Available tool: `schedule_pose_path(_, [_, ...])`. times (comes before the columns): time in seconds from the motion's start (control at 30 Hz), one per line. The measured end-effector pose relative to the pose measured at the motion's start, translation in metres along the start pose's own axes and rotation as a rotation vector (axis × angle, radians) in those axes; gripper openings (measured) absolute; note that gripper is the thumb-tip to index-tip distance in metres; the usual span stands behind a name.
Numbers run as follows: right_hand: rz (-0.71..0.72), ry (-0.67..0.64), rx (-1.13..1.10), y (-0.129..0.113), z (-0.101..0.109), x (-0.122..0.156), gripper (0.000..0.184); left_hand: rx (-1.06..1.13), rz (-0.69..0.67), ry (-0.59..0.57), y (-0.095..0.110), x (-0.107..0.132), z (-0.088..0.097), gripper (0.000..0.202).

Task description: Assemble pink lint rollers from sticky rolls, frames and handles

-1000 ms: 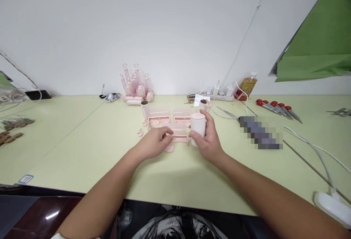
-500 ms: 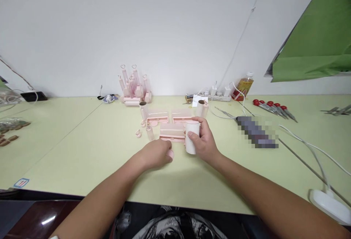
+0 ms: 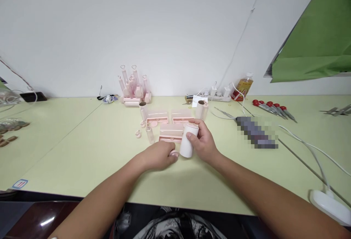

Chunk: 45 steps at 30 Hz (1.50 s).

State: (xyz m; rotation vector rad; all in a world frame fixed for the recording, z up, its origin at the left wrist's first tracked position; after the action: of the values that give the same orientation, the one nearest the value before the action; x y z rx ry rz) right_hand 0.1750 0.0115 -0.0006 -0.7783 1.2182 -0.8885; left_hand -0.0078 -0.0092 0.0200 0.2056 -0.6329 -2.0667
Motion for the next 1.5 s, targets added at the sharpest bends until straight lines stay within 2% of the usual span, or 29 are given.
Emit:
schedule_pose_path(0.07, [0.035,0.013,-0.022,-0.002,0.000,0.000,0.043,0.116,-0.020,0.091,0.001,-0.003,0.003,0.017])
schedule_pose_path(0.13, [0.077,0.050,-0.048,-0.006,0.002,-0.001,0.044,0.242,0.033,0.202,-0.001,-0.006,0.007,0.017])
schedule_pose_path(0.23, [0.094,0.094,-0.074,-0.014,0.003,-0.002,0.046,0.453,0.113,0.344,-0.004,-0.008,0.009,0.028])
schedule_pose_path(0.33, [0.050,0.068,-0.094,-0.017,0.001,-0.003,0.052,0.644,0.062,0.439,-0.005,-0.008,0.012,0.034])
schedule_pose_path(0.53, [-0.031,-0.121,-0.160,-0.009,-0.003,-0.001,0.045,0.662,-0.048,0.718,-0.006,-0.003,0.022,0.031])
schedule_pose_path(0.63, [-0.032,-0.130,-0.212,-0.007,-0.003,0.000,0.042,0.641,-0.068,0.805,-0.006,-0.001,0.026,0.035])
schedule_pose_path(0.83, [-0.035,-0.089,-0.293,-0.005,-0.002,-0.002,0.041,0.534,-0.142,0.765,-0.005,-0.001,0.025,0.038])
schedule_pose_path(1.03, [-0.024,-0.114,-0.317,-0.009,-0.005,0.000,0.041,0.515,-0.201,0.771,-0.012,-0.002,0.021,0.047])
schedule_pose_path(1.27, [0.039,-0.189,-0.153,-0.011,-0.006,0.006,0.038,0.378,-0.171,0.806,-0.017,0.002,0.021,0.050])
schedule_pose_path(1.4, [0.094,-0.218,-0.087,-0.013,-0.005,0.007,0.035,0.234,-0.242,0.778,-0.012,0.007,0.022,0.056])
schedule_pose_path(1.5, [0.118,-0.221,-0.050,-0.013,-0.005,0.007,0.035,0.151,-0.260,0.711,-0.010,0.007,0.022,0.064])
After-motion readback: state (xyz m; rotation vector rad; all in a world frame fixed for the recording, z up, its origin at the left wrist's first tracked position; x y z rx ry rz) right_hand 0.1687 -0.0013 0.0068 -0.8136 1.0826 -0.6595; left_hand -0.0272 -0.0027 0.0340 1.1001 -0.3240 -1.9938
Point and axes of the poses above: each hand's wrist, its own x-axis away from the middle knuckle, its own z-axis out of the back of the hand, y = z × x, the point moved 2 cm from there along -x, towards the middle knuckle, and after that the axes turned 2 degrees about z, right-handed, at the moved point
